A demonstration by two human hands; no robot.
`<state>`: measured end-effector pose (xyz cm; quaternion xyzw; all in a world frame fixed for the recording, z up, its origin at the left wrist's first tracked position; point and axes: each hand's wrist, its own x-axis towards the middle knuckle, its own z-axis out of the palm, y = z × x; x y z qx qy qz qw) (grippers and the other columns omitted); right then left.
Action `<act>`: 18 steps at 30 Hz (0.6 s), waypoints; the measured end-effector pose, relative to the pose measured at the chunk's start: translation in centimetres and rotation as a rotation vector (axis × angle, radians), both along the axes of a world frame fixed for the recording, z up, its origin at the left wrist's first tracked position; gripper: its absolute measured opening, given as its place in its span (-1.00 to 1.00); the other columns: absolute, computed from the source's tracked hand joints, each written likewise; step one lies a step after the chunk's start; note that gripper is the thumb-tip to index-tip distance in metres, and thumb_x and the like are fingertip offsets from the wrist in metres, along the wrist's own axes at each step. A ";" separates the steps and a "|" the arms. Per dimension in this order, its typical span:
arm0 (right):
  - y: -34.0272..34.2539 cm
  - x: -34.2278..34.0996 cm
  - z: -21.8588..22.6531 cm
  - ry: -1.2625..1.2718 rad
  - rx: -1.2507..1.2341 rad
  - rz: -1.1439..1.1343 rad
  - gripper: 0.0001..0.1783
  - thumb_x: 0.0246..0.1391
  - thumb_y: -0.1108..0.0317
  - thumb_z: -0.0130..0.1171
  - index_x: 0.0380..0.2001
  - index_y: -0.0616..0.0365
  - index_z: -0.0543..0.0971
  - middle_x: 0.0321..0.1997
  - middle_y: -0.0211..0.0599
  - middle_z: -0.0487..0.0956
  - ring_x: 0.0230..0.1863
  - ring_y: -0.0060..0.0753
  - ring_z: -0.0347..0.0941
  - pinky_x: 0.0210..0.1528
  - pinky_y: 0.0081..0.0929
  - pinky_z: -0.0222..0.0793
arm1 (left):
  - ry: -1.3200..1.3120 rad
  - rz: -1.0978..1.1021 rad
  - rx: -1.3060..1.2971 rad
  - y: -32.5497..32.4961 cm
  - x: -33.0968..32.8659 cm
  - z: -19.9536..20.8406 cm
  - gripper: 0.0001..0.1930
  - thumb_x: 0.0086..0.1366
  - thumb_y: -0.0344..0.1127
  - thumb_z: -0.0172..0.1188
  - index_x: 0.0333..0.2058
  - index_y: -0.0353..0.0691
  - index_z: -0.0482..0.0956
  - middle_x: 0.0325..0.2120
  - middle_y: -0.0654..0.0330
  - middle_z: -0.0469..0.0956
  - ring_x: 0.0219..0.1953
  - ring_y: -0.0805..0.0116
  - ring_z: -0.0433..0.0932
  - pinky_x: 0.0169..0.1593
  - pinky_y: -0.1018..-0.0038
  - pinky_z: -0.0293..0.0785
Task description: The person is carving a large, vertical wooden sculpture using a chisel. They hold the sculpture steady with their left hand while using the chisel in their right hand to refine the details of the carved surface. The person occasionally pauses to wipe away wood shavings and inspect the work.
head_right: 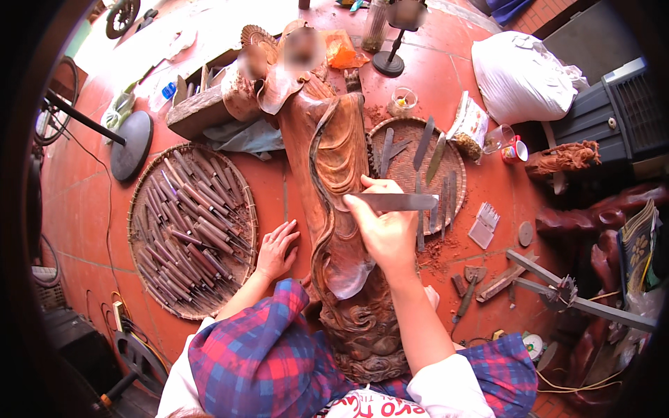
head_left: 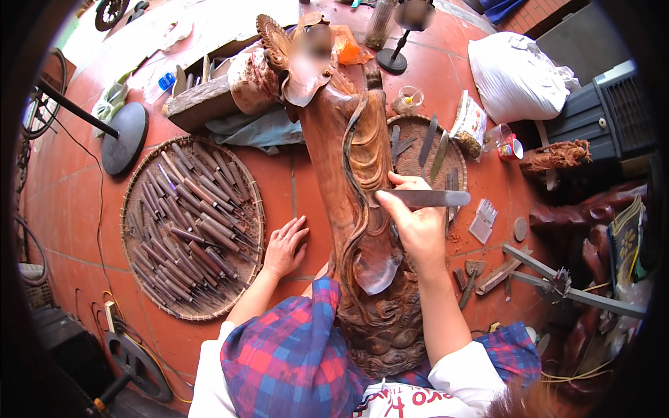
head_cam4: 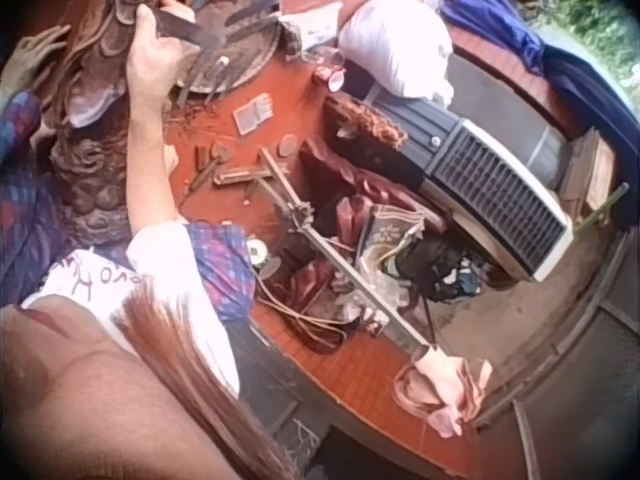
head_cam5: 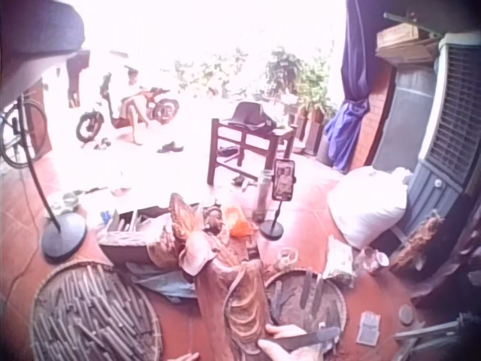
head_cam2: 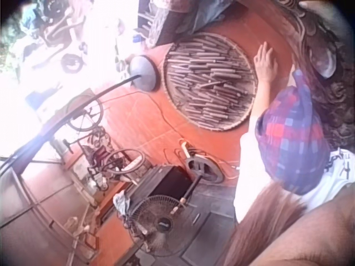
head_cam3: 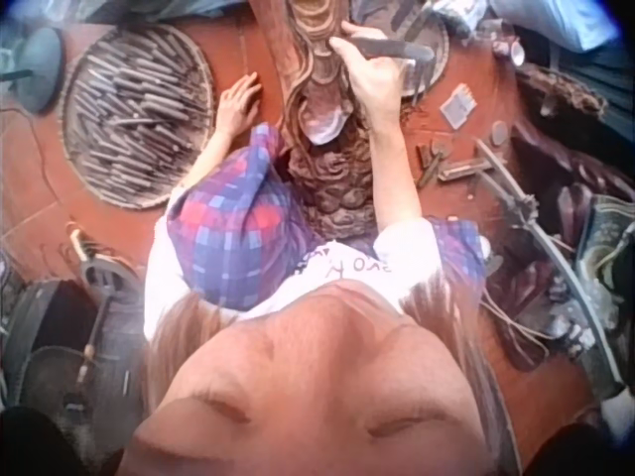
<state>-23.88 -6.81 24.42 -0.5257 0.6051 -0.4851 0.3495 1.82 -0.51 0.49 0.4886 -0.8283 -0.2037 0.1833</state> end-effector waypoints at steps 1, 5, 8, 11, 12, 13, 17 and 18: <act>0.3 0.9 1.0 -0.030 0.059 -0.021 -0.75 0.00 0.52 0.42 -0.29 0.39 0.56 -0.40 -0.29 0.63 -0.29 -0.63 0.52 -0.23 -0.63 0.42 | -0.003 0.009 -0.006 0.1 -0.1 -0.1 -0.54 0.19 -0.27 0.24 0.10 -0.09 0.47 0.34 0.18 0.29 0.35 0.20 0.27 0.24 0.25 0.23; -0.1 -0.7 0.3 -0.248 0.120 -0.026 -0.81 0.02 0.55 0.38 -0.30 0.37 0.59 -0.31 -0.33 0.64 -0.29 -0.66 0.50 -0.20 -0.64 0.40 | 0.014 0.003 -0.009 -0.1 -0.3 0.1 -0.54 0.19 -0.28 0.23 0.10 -0.10 0.47 0.34 0.16 0.29 0.35 0.17 0.26 0.23 0.22 0.24; 0.0 -0.4 0.3 -0.163 0.058 -0.043 -0.86 0.02 0.56 0.38 -0.38 0.35 0.60 -0.30 -0.32 0.64 -0.28 -0.61 0.52 -0.19 -0.62 0.41 | 0.009 0.003 -0.012 -0.1 -0.1 0.0 -0.54 0.19 -0.27 0.23 0.09 -0.11 0.48 0.33 0.16 0.29 0.35 0.17 0.27 0.23 0.24 0.24; 0.5 0.9 0.4 0.047 0.055 -0.034 -0.69 0.01 0.50 0.42 -0.21 0.37 0.54 -0.38 -0.34 0.64 -0.29 -0.56 0.55 -0.21 -0.59 0.42 | 0.002 0.002 -0.006 -0.3 -0.2 0.1 -0.54 0.18 -0.27 0.23 0.09 -0.11 0.48 0.33 0.17 0.29 0.34 0.18 0.28 0.24 0.24 0.24; 0.3 0.5 -0.2 0.010 0.031 -0.004 -0.57 0.01 0.47 0.43 -0.07 0.35 0.50 -0.40 -0.41 0.63 -0.34 -0.60 0.53 -0.23 -0.62 0.41 | 0.000 0.004 -0.007 -0.2 -0.2 0.1 -0.54 0.18 -0.27 0.24 0.09 -0.11 0.48 0.33 0.17 0.29 0.34 0.18 0.28 0.24 0.25 0.24; 0.4 -0.1 -0.5 -0.203 0.093 -0.016 -0.64 0.01 0.48 0.43 -0.13 0.34 0.55 -0.37 -0.40 0.63 -0.31 -0.66 0.51 -0.23 -0.66 0.39 | -0.003 0.006 -0.007 -0.2 -0.2 0.1 -0.54 0.18 -0.27 0.24 0.09 -0.11 0.48 0.33 0.17 0.29 0.34 0.18 0.28 0.24 0.25 0.24; -0.2 -1.4 -0.5 -0.189 0.066 -0.004 -0.77 0.01 0.49 0.43 -0.29 0.34 0.59 -0.33 -0.32 0.62 -0.25 -0.64 0.51 -0.17 -0.65 0.39 | 0.003 0.008 -0.016 -0.1 -0.2 0.1 -0.55 0.20 -0.27 0.23 0.09 -0.11 0.48 0.33 0.17 0.30 0.34 0.18 0.27 0.24 0.24 0.23; -0.1 -1.1 -0.8 -0.095 -0.022 0.002 -0.76 0.01 0.49 0.43 -0.28 0.34 0.58 -0.34 -0.32 0.62 -0.26 -0.63 0.51 -0.17 -0.65 0.40 | 0.004 0.004 -0.013 -0.2 -0.3 0.1 -0.55 0.20 -0.27 0.23 0.09 -0.11 0.48 0.33 0.17 0.30 0.34 0.18 0.27 0.24 0.24 0.23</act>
